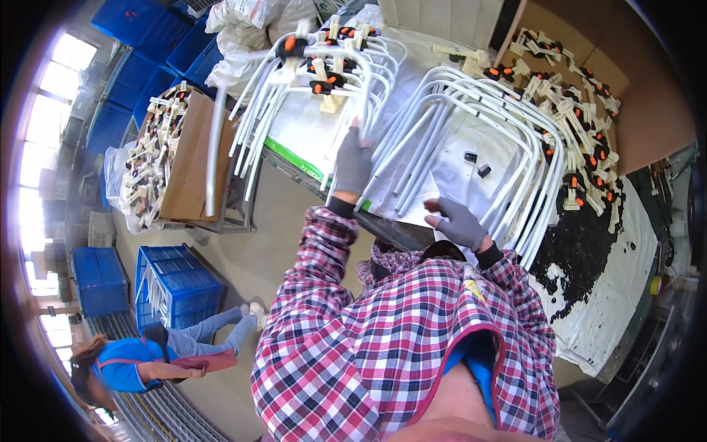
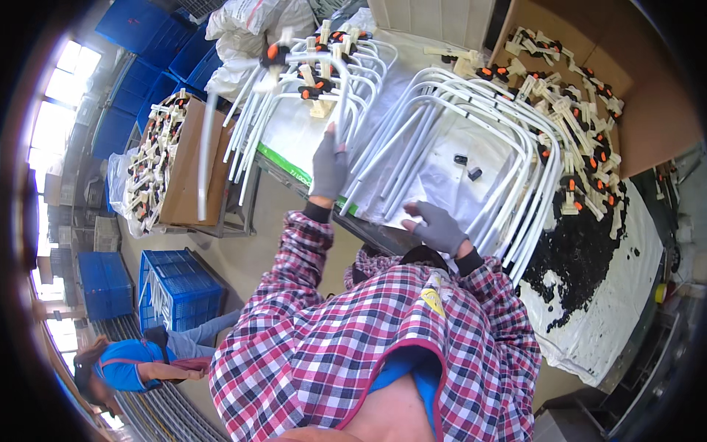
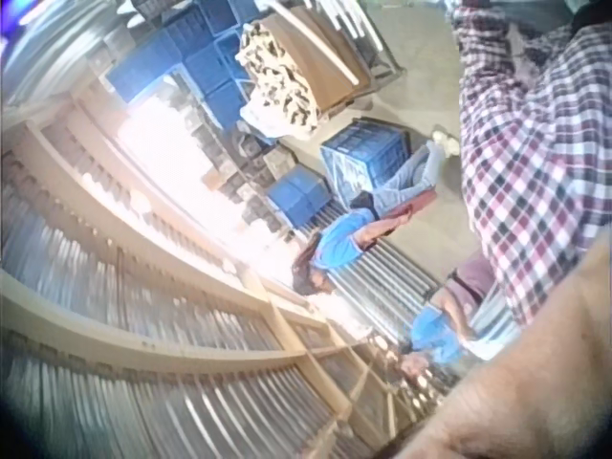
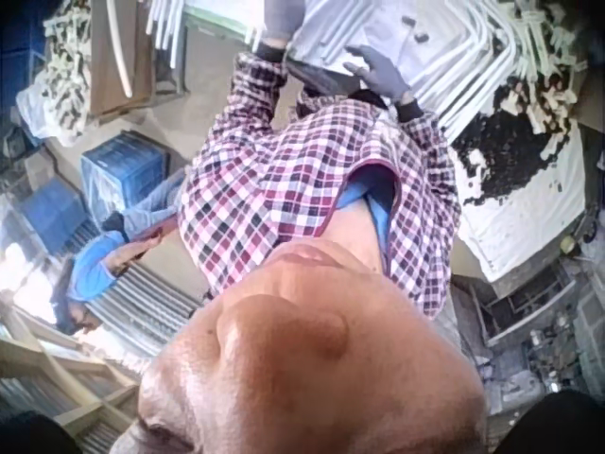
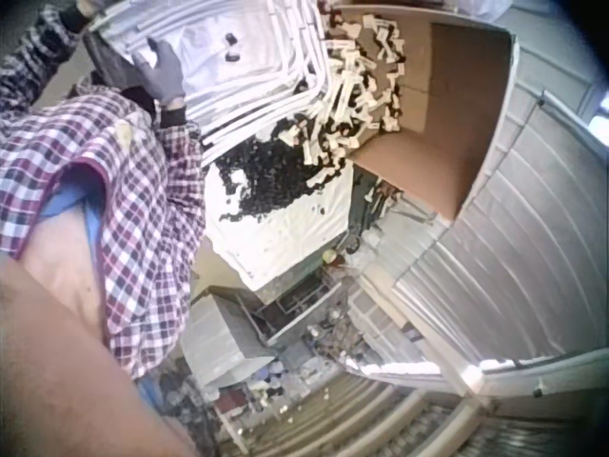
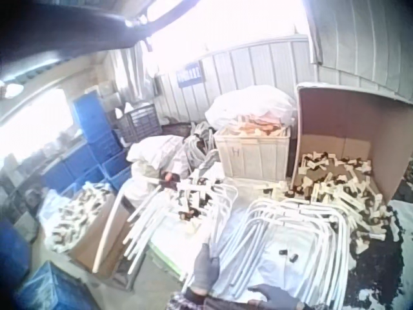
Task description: The person assembles white metal frame components by inserting black plastic connectors into the frame ends. The person repeatedly picks up frame pieces and connectors, aligns them, and secures them together. Completed frames are stacked on a nearby surface.
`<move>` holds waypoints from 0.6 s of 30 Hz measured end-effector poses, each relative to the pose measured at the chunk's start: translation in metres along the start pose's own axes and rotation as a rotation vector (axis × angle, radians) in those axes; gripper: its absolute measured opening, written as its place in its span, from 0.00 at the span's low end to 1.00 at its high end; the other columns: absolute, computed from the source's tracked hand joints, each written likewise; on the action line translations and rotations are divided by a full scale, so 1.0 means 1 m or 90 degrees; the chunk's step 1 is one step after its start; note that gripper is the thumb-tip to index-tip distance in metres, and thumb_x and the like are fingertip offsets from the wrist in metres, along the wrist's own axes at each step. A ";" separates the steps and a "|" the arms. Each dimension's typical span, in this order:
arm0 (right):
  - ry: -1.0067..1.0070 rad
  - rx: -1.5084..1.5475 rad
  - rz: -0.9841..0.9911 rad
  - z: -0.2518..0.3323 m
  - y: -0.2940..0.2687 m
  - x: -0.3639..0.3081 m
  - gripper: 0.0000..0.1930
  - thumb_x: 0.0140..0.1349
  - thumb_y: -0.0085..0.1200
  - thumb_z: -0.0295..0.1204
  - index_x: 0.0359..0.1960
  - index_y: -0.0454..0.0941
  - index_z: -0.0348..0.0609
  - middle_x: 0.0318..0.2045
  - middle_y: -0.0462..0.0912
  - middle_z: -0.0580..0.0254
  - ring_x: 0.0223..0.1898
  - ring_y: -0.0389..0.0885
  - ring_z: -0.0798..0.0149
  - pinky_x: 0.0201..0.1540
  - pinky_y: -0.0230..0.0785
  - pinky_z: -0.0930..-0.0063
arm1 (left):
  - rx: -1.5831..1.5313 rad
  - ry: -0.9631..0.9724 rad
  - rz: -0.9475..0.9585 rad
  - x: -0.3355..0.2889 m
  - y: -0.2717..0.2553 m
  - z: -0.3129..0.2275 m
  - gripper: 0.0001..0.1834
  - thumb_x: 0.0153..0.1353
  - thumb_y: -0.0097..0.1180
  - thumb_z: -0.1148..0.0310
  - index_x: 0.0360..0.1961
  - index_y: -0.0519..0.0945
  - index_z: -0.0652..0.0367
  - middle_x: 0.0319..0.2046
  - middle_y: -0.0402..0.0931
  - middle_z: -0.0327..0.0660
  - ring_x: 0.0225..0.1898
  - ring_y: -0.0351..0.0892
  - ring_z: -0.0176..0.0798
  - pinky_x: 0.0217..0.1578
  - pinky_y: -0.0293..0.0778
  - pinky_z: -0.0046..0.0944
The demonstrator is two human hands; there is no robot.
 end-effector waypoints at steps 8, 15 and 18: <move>0.175 0.012 -0.087 -0.082 -0.001 -0.082 0.21 0.64 0.57 0.40 0.51 0.78 0.36 0.41 0.85 0.53 0.43 0.84 0.60 0.47 0.74 0.70 | 0.314 -0.181 0.242 -0.065 0.016 0.070 0.30 0.64 0.47 0.69 0.67 0.62 0.61 0.52 0.75 0.57 0.47 0.78 0.60 0.44 0.74 0.55; 0.189 0.077 -0.160 -0.088 0.054 -0.098 0.20 0.65 0.56 0.40 0.51 0.78 0.36 0.42 0.84 0.50 0.45 0.82 0.59 0.50 0.72 0.68 | 0.311 -0.098 0.112 -0.059 0.026 0.105 0.31 0.59 0.54 0.69 0.65 0.66 0.63 0.52 0.72 0.53 0.47 0.77 0.58 0.46 0.73 0.52; 0.179 0.059 -0.157 -0.096 0.063 -0.097 0.20 0.65 0.56 0.40 0.51 0.78 0.38 0.42 0.84 0.52 0.46 0.82 0.58 0.52 0.71 0.68 | 0.331 -0.072 0.128 -0.059 0.039 0.105 0.32 0.57 0.57 0.67 0.64 0.66 0.62 0.51 0.72 0.52 0.49 0.75 0.57 0.48 0.72 0.52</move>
Point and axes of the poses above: each hand's wrist, its own x-axis towards the middle knuckle, its own y-axis out of the palm, z = x × y, the point moved 4 cm from there along x, towards the middle knuckle
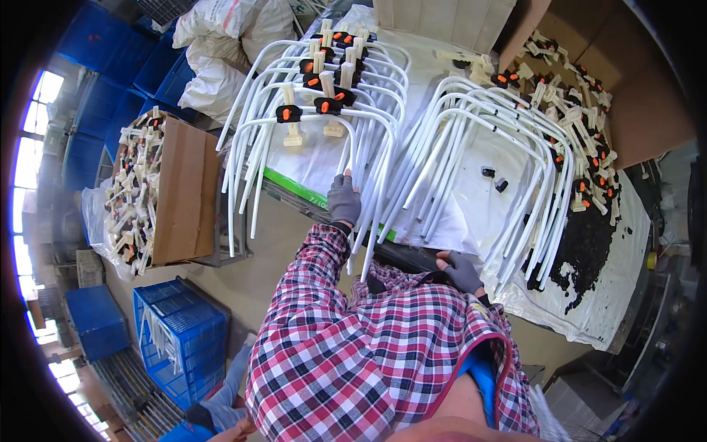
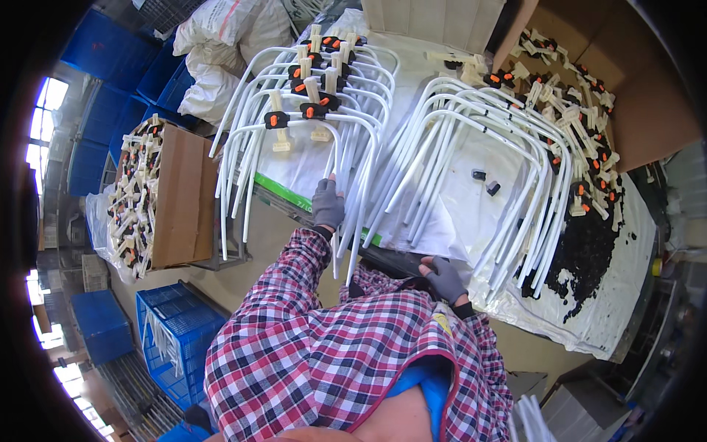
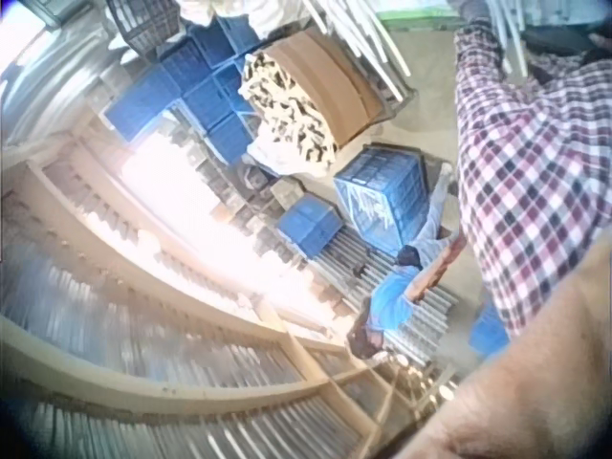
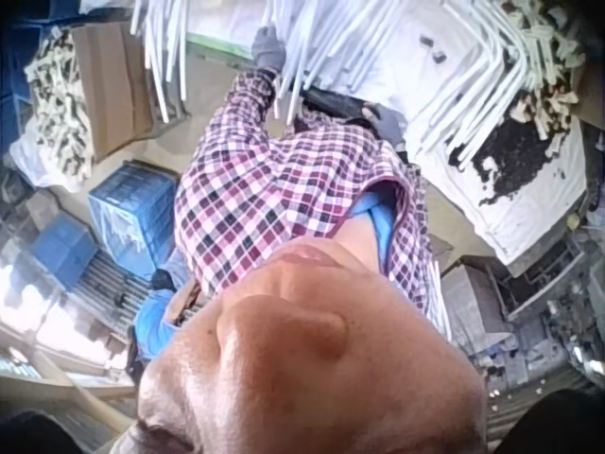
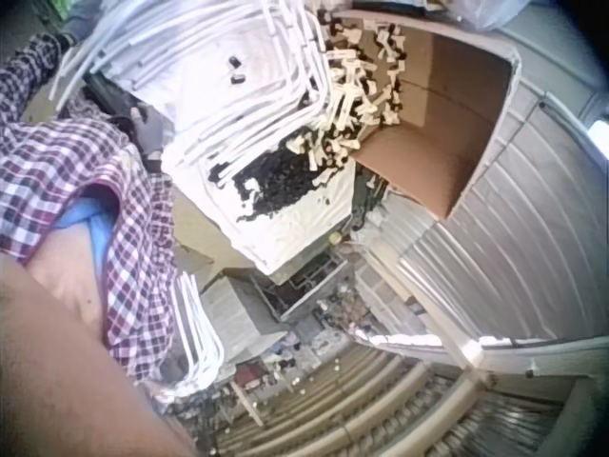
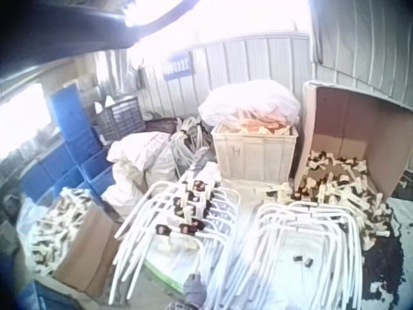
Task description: The person assembles white metal frame components by inserting black plastic connectors into the frame ends. The person repeatedly picks up frame pieces and connectors, aligns them, and secures them together. Completed frames are stacked on a nearby surface.
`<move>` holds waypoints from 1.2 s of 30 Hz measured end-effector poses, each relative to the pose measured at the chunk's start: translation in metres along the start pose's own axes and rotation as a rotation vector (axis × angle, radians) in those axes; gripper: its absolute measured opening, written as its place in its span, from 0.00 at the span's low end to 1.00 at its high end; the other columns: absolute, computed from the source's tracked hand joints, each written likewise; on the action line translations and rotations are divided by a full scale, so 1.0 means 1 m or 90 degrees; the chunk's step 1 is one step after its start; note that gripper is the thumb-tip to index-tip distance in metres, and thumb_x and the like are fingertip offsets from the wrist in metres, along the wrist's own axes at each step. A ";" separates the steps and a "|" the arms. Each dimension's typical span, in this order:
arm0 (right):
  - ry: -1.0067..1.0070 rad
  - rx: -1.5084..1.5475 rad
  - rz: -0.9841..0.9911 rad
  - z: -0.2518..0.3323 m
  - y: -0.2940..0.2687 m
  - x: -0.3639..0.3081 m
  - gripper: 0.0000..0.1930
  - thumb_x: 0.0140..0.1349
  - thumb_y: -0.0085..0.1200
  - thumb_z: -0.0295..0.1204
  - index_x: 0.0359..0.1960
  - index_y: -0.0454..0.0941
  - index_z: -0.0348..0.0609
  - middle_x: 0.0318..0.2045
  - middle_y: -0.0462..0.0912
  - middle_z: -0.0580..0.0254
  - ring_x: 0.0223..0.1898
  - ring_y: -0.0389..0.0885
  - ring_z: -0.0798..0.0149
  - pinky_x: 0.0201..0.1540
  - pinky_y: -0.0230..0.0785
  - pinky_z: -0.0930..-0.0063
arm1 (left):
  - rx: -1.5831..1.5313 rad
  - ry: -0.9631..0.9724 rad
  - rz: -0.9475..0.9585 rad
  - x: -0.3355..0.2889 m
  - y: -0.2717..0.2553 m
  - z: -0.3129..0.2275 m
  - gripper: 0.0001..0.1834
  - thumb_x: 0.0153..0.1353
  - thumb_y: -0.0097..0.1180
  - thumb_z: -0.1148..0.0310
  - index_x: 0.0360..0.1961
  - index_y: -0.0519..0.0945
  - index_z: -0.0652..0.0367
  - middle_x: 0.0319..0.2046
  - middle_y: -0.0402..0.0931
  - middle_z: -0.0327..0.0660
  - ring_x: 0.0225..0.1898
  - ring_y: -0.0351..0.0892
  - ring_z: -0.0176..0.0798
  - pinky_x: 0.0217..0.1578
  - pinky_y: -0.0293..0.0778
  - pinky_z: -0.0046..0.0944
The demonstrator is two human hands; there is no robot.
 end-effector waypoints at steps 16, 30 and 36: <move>0.000 0.045 -0.029 0.028 0.000 -0.015 0.21 0.63 0.57 0.44 0.47 0.79 0.40 0.40 0.85 0.52 0.43 0.84 0.55 0.47 0.74 0.64 | 0.091 0.184 -0.012 -0.002 -0.061 -0.010 0.37 0.53 0.65 0.65 0.65 0.65 0.58 0.62 0.65 0.54 0.63 0.65 0.58 0.62 0.64 0.50; -0.007 0.350 -0.022 0.079 0.097 0.180 0.22 0.68 0.54 0.43 0.50 0.77 0.33 0.40 0.84 0.59 0.42 0.80 0.65 0.49 0.71 0.70 | 0.201 -0.081 0.094 0.178 -0.105 0.131 0.52 0.55 0.60 0.39 0.72 0.54 0.57 0.65 0.61 0.58 0.68 0.56 0.56 0.65 0.53 0.52; 0.036 0.236 -0.342 0.137 0.166 0.283 0.21 0.67 0.52 0.48 0.37 0.82 0.40 0.26 0.83 0.53 0.29 0.81 0.56 0.35 0.71 0.63 | -0.216 0.165 0.358 0.171 -0.067 0.191 0.27 0.63 0.59 0.58 0.58 0.70 0.64 0.50 0.77 0.54 0.54 0.75 0.57 0.53 0.69 0.48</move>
Point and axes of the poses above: each hand's wrist, its own x-axis towards the middle knuckle, its own y-axis out of the palm, z = x × y, the point moved 4 cm from there along x, towards the middle knuckle
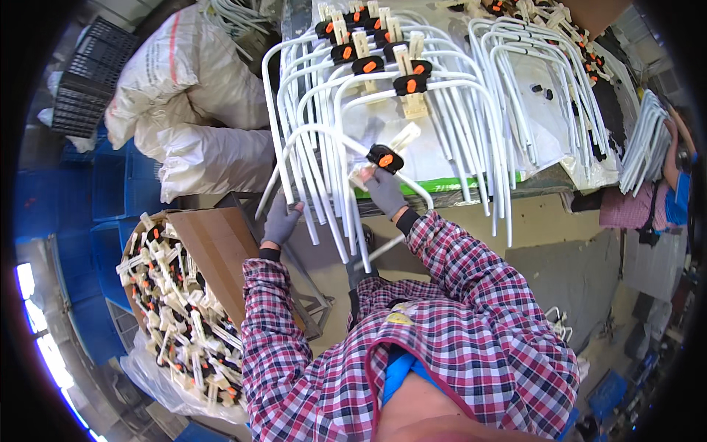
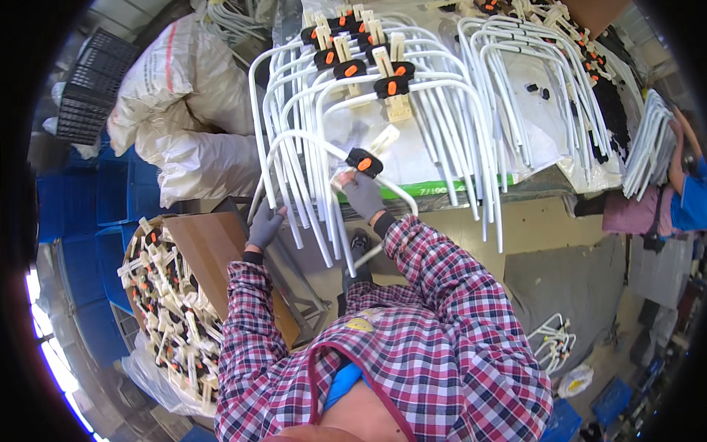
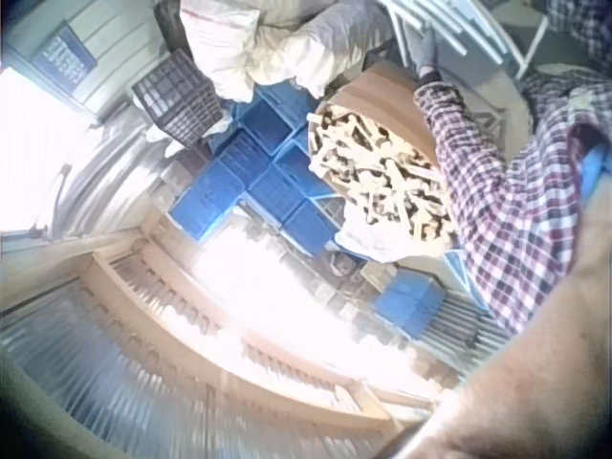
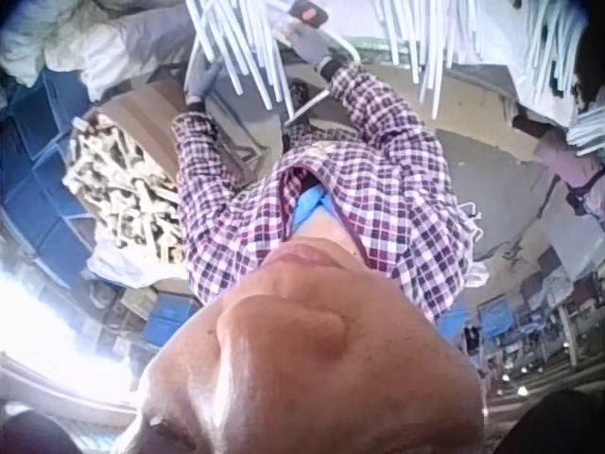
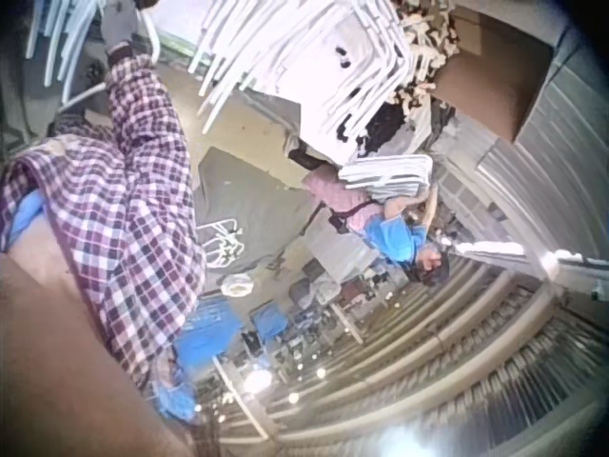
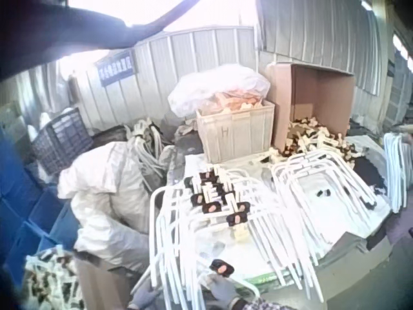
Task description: The person assembles white metal frame components by inserting black plastic connectors into the frame ends. The person repeatedly picks up frame pieces and connectors, aligns them, and secures them together. Completed frames are stacked on a nearby surface.
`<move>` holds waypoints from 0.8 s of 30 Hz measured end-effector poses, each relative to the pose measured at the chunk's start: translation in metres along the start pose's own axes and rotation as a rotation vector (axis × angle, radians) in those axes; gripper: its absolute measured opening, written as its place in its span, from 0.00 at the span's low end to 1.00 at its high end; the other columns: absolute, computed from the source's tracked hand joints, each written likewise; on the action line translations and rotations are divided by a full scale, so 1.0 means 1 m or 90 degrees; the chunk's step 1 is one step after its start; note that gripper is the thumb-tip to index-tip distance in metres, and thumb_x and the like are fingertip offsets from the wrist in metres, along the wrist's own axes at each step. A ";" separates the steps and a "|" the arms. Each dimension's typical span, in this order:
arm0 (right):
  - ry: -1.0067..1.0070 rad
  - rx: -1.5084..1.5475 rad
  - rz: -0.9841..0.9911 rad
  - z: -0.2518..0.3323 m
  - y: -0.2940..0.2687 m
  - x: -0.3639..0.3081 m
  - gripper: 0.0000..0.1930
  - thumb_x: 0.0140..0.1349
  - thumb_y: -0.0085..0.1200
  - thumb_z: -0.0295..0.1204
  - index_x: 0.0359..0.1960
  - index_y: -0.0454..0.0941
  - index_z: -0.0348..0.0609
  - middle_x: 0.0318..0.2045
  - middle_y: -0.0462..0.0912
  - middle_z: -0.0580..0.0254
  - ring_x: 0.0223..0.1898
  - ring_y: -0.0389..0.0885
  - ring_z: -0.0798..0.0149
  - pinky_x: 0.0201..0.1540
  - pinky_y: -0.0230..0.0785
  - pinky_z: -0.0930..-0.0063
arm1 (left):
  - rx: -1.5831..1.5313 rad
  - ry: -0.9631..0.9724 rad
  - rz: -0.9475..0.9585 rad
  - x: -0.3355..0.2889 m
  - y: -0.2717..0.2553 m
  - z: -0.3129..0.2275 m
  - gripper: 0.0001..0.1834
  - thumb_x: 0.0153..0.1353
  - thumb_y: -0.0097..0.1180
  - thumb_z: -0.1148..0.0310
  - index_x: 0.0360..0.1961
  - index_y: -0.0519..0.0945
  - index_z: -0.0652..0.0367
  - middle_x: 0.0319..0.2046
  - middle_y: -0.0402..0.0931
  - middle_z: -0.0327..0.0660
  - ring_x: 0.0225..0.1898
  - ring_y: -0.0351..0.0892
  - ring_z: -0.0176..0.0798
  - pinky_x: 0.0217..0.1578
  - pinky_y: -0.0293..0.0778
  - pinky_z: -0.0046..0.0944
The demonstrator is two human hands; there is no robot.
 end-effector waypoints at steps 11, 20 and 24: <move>0.099 0.061 -0.070 -0.025 -0.006 0.044 0.30 0.70 0.46 0.55 0.37 0.82 0.36 0.30 0.83 0.62 0.33 0.80 0.70 0.39 0.72 0.77 | 0.201 0.151 -0.266 0.073 -0.069 0.049 0.38 0.55 0.61 0.69 0.67 0.61 0.61 0.61 0.65 0.59 0.63 0.66 0.58 0.62 0.64 0.48; -0.084 -0.125 -0.148 -0.017 -0.069 0.106 0.36 0.69 0.36 0.60 0.34 0.81 0.34 0.29 0.83 0.38 0.37 0.81 0.37 0.43 0.71 0.51 | 0.152 0.003 0.171 0.054 -0.014 0.024 0.38 0.56 0.61 0.58 0.65 0.61 0.60 0.46 0.79 0.61 0.49 0.79 0.62 0.50 0.73 0.54; 0.016 -0.200 0.032 -0.015 0.011 0.099 0.48 0.62 0.37 0.69 0.47 0.77 0.24 0.47 0.78 0.26 0.56 0.75 0.37 0.59 0.65 0.56 | 0.127 -0.069 0.334 -0.031 0.011 -0.048 0.34 0.57 0.61 0.56 0.60 0.66 0.62 0.45 0.78 0.62 0.48 0.78 0.67 0.51 0.73 0.54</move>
Point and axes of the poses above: each hand's wrist, its own x-axis towards the middle knuckle, its own y-axis out of the palm, z = x × y, the point moved 4 cm from there along x, towards the middle knuckle
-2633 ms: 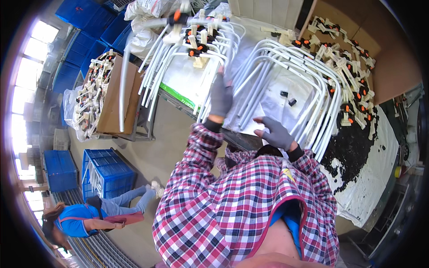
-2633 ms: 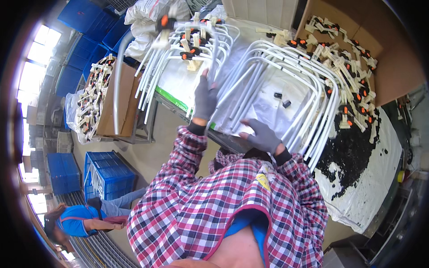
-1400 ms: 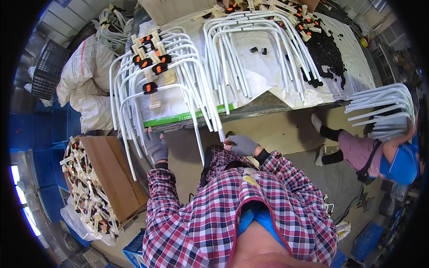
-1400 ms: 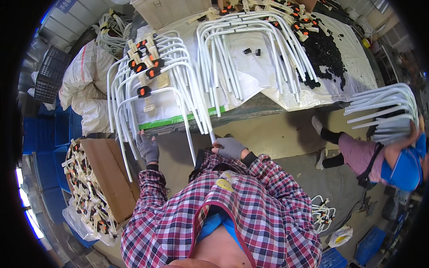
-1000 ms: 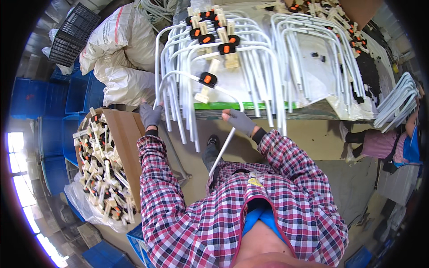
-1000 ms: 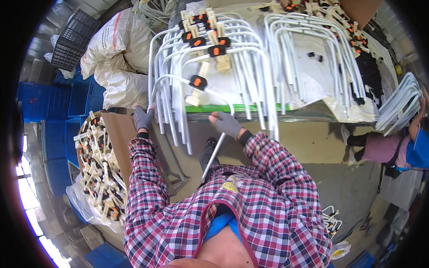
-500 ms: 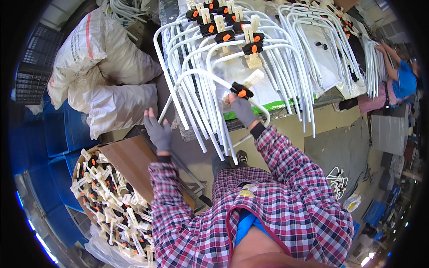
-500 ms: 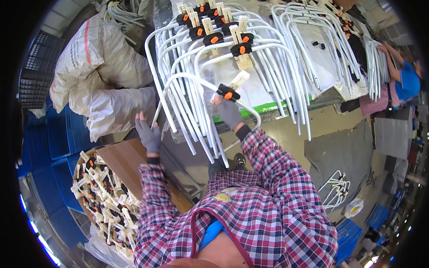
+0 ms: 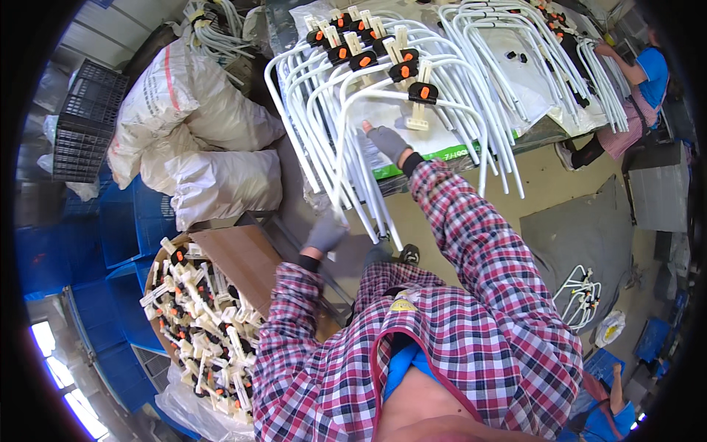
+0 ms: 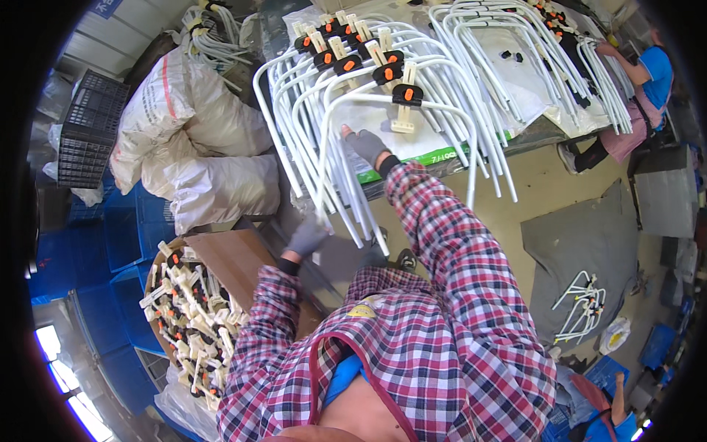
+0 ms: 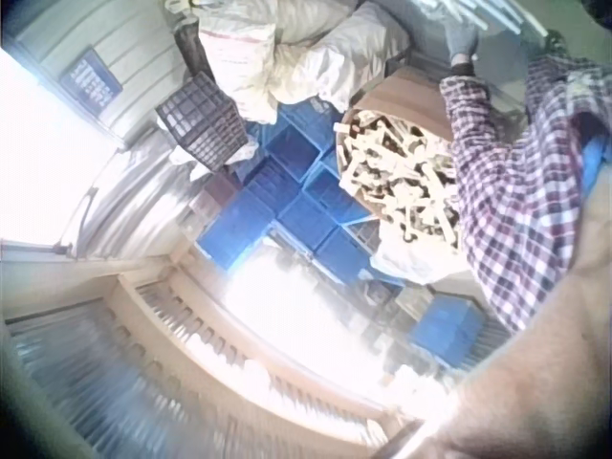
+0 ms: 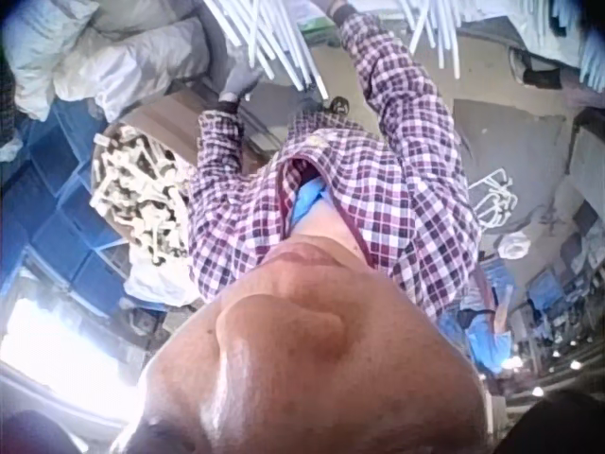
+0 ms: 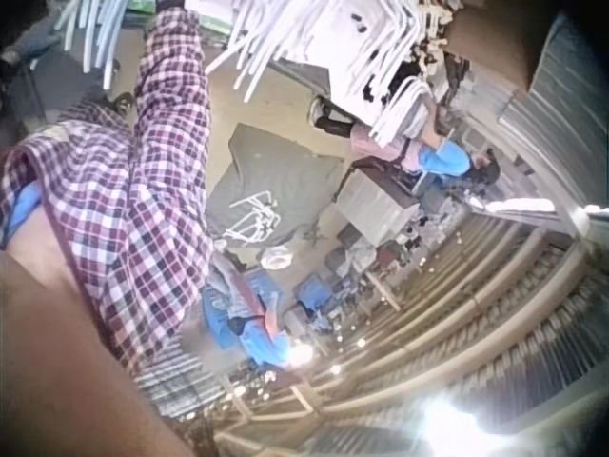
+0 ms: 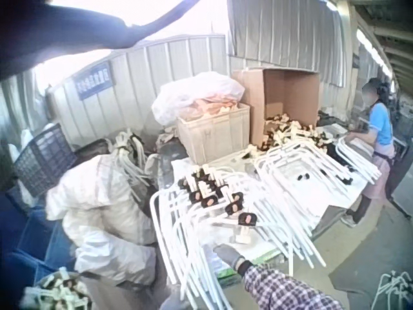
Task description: The person assembles white metal frame components by inserting black plastic connectors into the frame ends. The person repeatedly picks up frame pieces and connectors, aligns them, and secures them together. Completed frames are stacked on a nearby surface.
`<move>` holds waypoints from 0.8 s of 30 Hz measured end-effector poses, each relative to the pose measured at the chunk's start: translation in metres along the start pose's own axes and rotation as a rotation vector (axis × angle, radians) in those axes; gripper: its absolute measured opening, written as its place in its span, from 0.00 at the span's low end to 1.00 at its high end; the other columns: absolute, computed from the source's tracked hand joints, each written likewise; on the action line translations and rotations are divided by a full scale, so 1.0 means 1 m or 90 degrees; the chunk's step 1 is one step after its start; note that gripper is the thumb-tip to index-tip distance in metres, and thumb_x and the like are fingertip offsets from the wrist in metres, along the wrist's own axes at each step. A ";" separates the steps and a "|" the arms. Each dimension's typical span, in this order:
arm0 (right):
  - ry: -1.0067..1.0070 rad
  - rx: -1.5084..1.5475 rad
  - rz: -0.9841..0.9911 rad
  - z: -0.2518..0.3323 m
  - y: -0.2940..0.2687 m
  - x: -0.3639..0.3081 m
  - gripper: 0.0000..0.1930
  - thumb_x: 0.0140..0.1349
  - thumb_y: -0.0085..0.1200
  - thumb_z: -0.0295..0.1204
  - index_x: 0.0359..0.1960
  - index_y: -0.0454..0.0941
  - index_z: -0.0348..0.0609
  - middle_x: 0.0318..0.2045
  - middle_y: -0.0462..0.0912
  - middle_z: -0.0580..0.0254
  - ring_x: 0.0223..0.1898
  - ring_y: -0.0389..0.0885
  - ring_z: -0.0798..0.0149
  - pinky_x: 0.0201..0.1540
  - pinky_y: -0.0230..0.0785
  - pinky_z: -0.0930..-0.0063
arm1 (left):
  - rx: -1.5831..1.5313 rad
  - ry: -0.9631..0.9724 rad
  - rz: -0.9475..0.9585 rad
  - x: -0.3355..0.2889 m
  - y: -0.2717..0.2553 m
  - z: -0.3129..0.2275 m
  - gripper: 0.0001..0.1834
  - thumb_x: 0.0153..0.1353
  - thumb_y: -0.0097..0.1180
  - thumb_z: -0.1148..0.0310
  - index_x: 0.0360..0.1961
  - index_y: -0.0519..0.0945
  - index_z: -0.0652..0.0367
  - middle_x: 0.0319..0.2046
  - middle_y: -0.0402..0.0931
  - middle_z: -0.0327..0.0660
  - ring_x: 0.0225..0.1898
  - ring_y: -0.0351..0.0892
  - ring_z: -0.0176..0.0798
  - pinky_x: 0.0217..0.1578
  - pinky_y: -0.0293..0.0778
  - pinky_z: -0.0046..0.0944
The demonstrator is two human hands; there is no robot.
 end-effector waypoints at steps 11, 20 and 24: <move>0.205 0.146 -0.346 0.009 -0.006 -0.035 0.46 0.50 0.64 0.62 0.54 0.73 0.28 0.51 0.81 0.40 0.56 0.78 0.48 0.57 0.69 0.63 | -0.161 0.487 -0.544 0.074 -0.107 -0.049 0.19 0.63 0.57 0.63 0.52 0.77 0.62 0.46 0.77 0.47 0.47 0.77 0.48 0.50 0.72 0.42; 0.286 0.157 -0.138 -0.048 -0.097 -0.114 0.40 0.42 0.65 0.69 0.34 0.84 0.36 0.30 0.85 0.54 0.32 0.81 0.57 0.39 0.70 0.60 | -0.625 0.311 -0.120 0.253 -0.056 -0.157 0.21 0.65 0.54 0.60 0.54 0.75 0.62 0.48 0.76 0.48 0.49 0.76 0.48 0.52 0.72 0.44; 0.323 0.206 -0.094 -0.013 -0.110 -0.121 0.48 0.44 0.65 0.67 0.54 0.77 0.32 0.52 0.80 0.43 0.54 0.77 0.48 0.56 0.67 0.57 | -0.709 0.292 -0.086 0.230 -0.054 -0.200 0.22 0.65 0.53 0.59 0.55 0.74 0.63 0.50 0.76 0.49 0.50 0.76 0.48 0.53 0.72 0.44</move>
Point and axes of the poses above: each hand's wrist, its own x-axis towards the middle knuckle, its own y-axis out of the palm, z = x × y, the point moved 4 cm from there along x, towards the middle knuckle
